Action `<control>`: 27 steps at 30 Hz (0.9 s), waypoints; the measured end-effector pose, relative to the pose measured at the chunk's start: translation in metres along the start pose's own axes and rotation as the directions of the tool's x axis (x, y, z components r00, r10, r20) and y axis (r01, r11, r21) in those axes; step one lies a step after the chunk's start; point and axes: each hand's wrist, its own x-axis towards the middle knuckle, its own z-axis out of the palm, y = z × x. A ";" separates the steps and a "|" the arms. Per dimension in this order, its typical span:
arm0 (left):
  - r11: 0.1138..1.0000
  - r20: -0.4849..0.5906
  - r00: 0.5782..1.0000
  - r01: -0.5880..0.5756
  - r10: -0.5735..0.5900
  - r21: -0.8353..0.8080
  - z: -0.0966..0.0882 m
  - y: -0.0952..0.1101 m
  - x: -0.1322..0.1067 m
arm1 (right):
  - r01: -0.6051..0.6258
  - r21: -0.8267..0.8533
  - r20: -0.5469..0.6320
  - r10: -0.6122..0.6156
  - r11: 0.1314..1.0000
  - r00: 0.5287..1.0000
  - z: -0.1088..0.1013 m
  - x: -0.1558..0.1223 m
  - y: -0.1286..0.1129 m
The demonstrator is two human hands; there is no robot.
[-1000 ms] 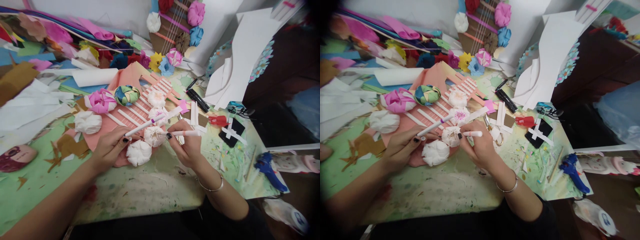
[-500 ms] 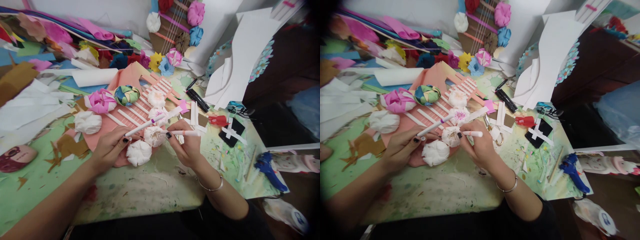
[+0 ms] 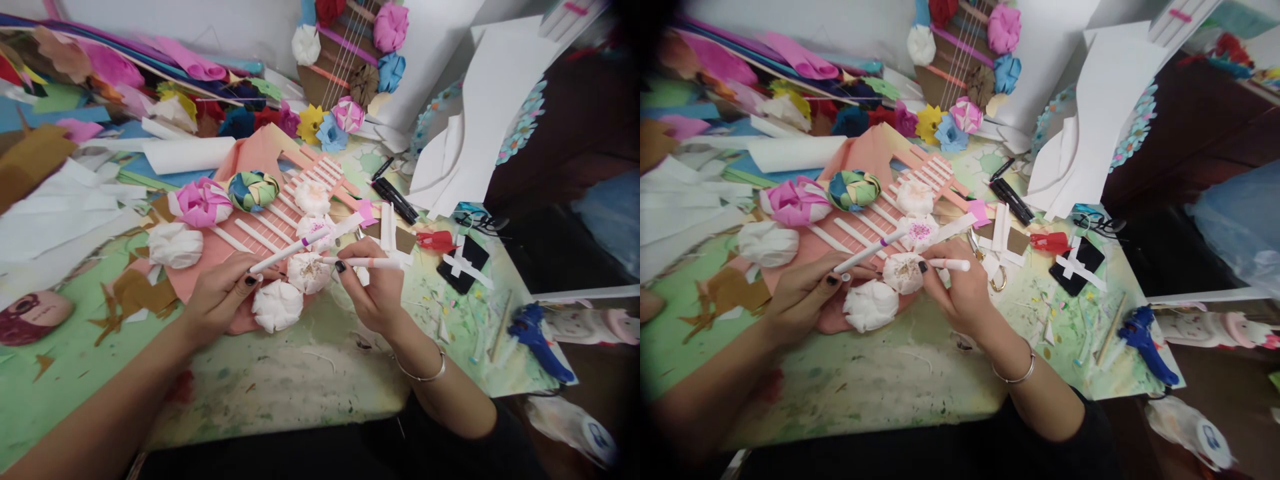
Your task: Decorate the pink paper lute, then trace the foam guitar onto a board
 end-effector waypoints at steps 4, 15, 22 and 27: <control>1.000 -0.002 1.000 0.004 -0.004 -0.009 0.000 0.000 0.000 | -0.010 -0.002 0.012 0.011 1.000 1.000 -0.001 0.001 -0.002; 1.000 -0.005 1.000 0.002 -0.002 0.008 0.000 -0.001 0.000 | 0.036 0.076 0.109 -0.045 0.996 0.993 0.001 0.001 -0.003; 1.000 0.005 1.000 -0.001 0.001 -0.003 0.000 -0.002 0.000 | 0.019 0.108 0.085 -0.028 0.994 0.996 0.001 0.000 -0.004; 1.000 0.009 1.000 0.008 -0.008 -0.001 0.000 -0.002 0.000 | 0.021 0.108 0.110 -0.033 0.994 0.993 0.001 0.001 -0.005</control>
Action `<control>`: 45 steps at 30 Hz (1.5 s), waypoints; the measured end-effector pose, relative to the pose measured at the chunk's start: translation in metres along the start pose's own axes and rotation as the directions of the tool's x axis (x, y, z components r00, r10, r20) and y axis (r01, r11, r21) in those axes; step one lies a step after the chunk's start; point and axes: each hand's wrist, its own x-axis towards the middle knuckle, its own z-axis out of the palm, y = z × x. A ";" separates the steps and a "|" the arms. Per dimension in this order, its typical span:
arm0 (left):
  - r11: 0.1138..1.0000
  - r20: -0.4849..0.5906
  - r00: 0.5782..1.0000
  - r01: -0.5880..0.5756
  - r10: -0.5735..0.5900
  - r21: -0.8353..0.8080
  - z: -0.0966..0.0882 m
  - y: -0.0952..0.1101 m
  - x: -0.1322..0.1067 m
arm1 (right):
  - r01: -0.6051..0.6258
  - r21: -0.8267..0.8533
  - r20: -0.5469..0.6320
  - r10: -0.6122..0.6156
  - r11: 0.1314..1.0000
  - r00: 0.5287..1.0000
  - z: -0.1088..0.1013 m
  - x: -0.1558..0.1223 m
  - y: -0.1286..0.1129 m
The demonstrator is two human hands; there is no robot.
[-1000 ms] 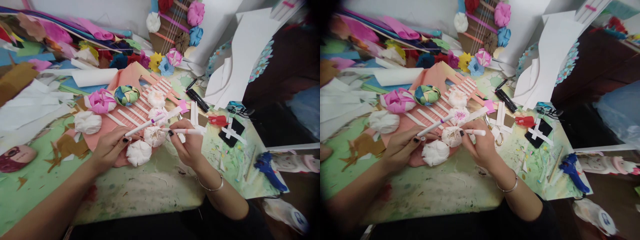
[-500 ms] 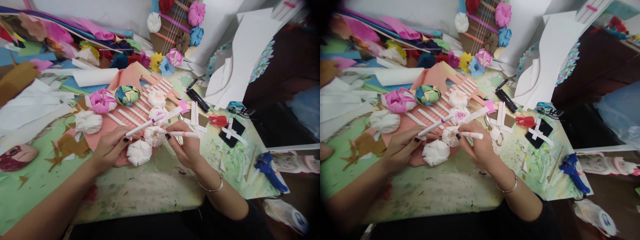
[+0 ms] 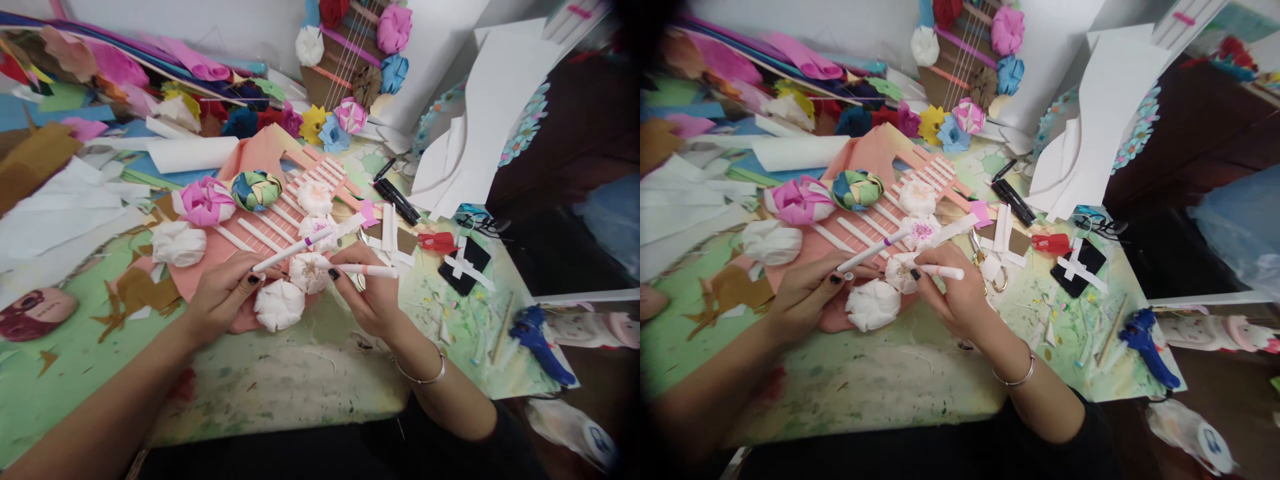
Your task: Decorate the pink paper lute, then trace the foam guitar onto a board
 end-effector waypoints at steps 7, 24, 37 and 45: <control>1.000 0.003 1.000 0.008 -0.008 -0.013 0.000 -0.001 -0.001 | 0.032 0.052 0.016 -0.033 0.998 0.999 0.000 0.000 -0.002; 1.000 0.001 1.000 -0.012 0.012 -0.014 0.000 -0.002 -0.001 | 0.073 0.100 0.035 -0.077 0.992 0.996 -0.001 0.002 -0.007; 1.000 -0.007 1.000 -0.008 0.008 -0.002 0.000 -0.002 -0.002 | 0.050 0.056 0.059 -0.053 0.997 0.997 -0.005 0.001 -0.005; 1.000 -0.008 1.000 0.004 -0.004 0.011 0.000 0.002 -0.001 | 0.070 0.094 -0.045 -0.066 0.993 0.997 -0.009 0.002 -0.007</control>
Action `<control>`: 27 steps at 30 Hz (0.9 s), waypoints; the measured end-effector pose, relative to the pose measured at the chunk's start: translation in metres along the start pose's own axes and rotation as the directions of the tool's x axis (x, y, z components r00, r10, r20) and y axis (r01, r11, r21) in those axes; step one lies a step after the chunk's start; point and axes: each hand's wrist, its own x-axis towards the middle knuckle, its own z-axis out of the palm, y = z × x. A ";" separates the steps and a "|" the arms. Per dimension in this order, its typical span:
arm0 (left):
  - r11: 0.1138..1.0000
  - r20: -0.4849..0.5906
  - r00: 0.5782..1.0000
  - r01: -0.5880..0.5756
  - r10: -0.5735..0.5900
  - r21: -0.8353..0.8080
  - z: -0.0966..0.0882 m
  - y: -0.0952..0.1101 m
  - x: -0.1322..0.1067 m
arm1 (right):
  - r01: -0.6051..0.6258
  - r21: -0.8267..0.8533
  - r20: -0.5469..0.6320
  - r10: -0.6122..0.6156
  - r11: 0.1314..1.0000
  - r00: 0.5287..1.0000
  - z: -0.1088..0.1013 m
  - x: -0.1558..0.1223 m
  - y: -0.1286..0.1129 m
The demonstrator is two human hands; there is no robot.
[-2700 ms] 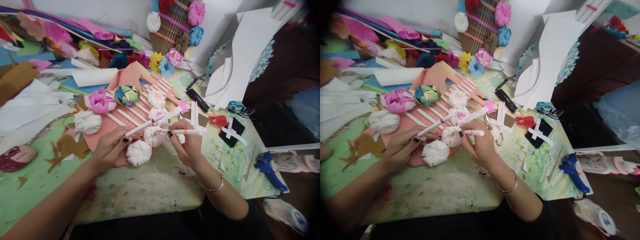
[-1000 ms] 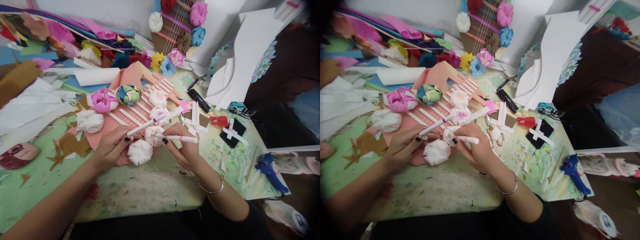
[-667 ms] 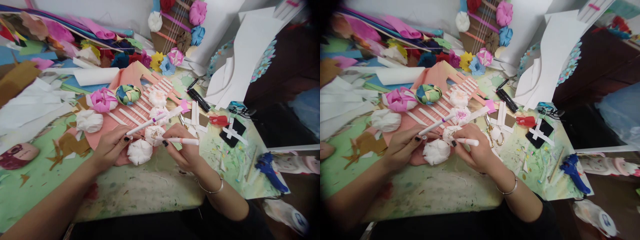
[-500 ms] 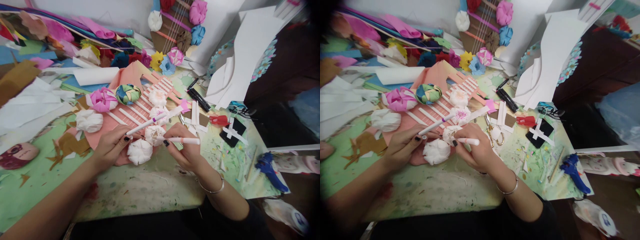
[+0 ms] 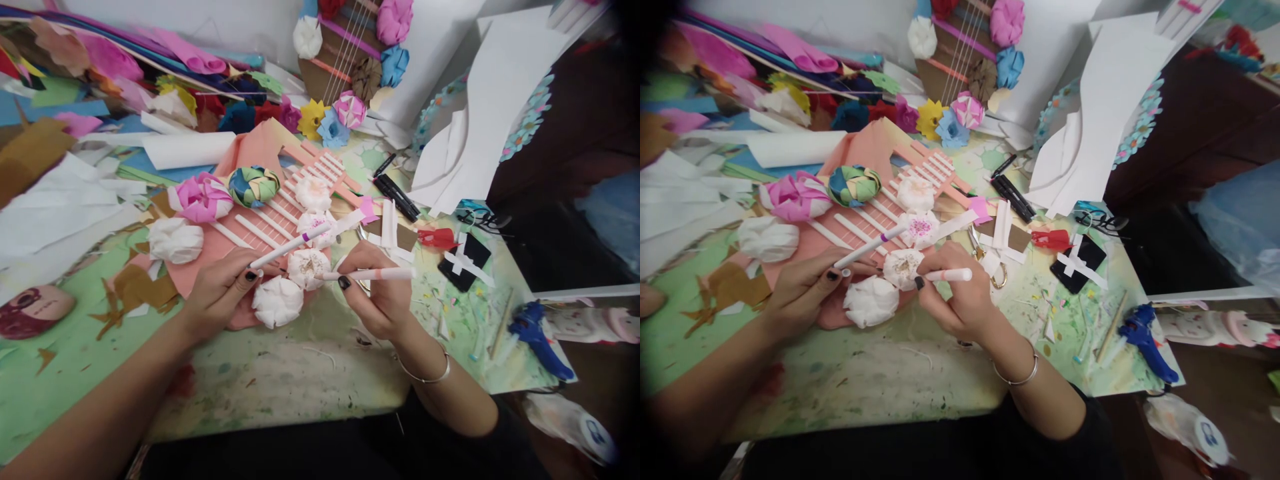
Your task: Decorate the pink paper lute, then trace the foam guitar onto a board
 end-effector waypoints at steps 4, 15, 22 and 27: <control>1.000 -0.007 1.000 -0.009 0.009 -0.007 0.000 0.001 0.001 | -0.015 -0.054 0.009 0.015 0.998 1.000 0.001 0.001 0.002; 1.000 0.005 1.000 0.001 -0.001 -0.008 0.000 -0.001 0.000 | -0.020 -0.061 -0.020 0.019 0.998 1.000 0.000 0.001 0.005; 1.000 0.009 1.000 0.000 0.000 -0.024 0.000 -0.002 0.000 | -0.021 -0.070 -0.038 0.018 0.997 0.999 0.001 0.001 0.005; 1.000 0.011 1.000 -0.002 0.002 -0.013 0.001 -0.003 -0.001 | -0.016 -0.103 -0.021 0.014 0.995 1.000 0.001 0.001 0.005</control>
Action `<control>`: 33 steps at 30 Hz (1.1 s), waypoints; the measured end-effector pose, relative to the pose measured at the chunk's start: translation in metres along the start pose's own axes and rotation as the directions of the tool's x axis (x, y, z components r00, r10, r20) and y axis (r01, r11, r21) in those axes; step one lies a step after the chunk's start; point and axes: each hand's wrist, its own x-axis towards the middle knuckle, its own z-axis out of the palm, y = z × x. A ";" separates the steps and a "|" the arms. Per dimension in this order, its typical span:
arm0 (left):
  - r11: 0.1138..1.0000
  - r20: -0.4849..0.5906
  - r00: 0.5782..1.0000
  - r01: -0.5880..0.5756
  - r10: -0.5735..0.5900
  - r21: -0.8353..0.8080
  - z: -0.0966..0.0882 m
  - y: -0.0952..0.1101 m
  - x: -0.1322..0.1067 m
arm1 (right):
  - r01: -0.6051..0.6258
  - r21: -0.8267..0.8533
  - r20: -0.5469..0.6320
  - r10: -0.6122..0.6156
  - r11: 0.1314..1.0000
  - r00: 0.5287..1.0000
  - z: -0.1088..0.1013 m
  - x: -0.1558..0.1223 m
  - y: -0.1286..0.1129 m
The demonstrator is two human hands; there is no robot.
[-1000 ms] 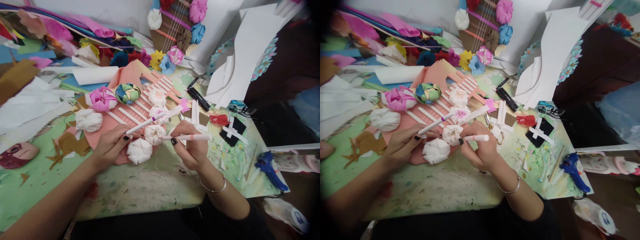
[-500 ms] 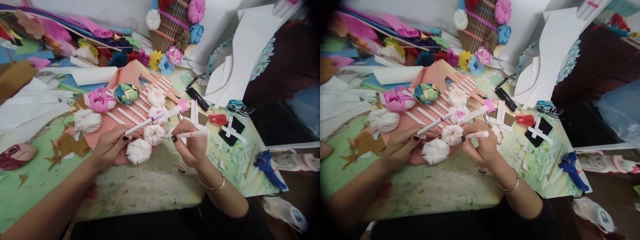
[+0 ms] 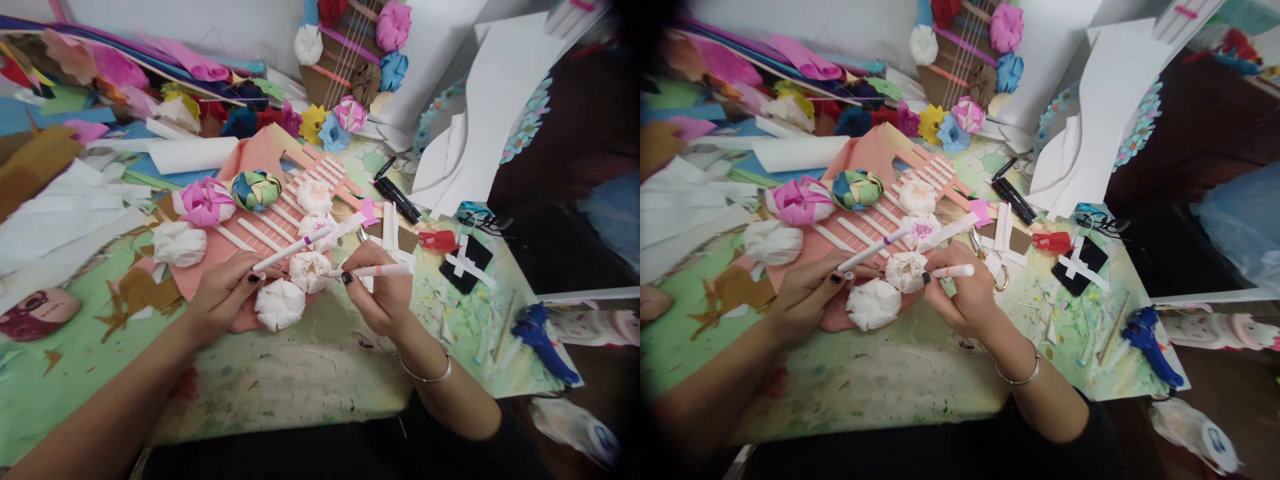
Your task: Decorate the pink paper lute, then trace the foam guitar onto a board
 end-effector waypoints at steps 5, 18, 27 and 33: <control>1.000 0.002 1.000 0.012 -0.012 0.001 0.000 0.000 0.001 | -0.011 0.032 0.005 0.011 0.999 1.000 0.000 -0.001 -0.002; 1.000 -0.016 1.000 0.012 -0.012 0.012 0.000 0.005 0.003 | 0.009 0.104 0.121 -0.021 0.995 0.992 0.006 -0.003 -0.004; 1.000 -0.001 1.000 0.019 -0.019 0.006 0.000 -0.001 0.000 | -0.001 0.063 0.127 -0.007 0.998 0.992 0.004 -0.004 -0.003; 1.000 0.002 1.000 0.000 0.000 0.000 -0.001 0.000 0.000 | 0.002 0.062 0.079 -0.007 0.998 0.997 0.002 -0.004 -0.003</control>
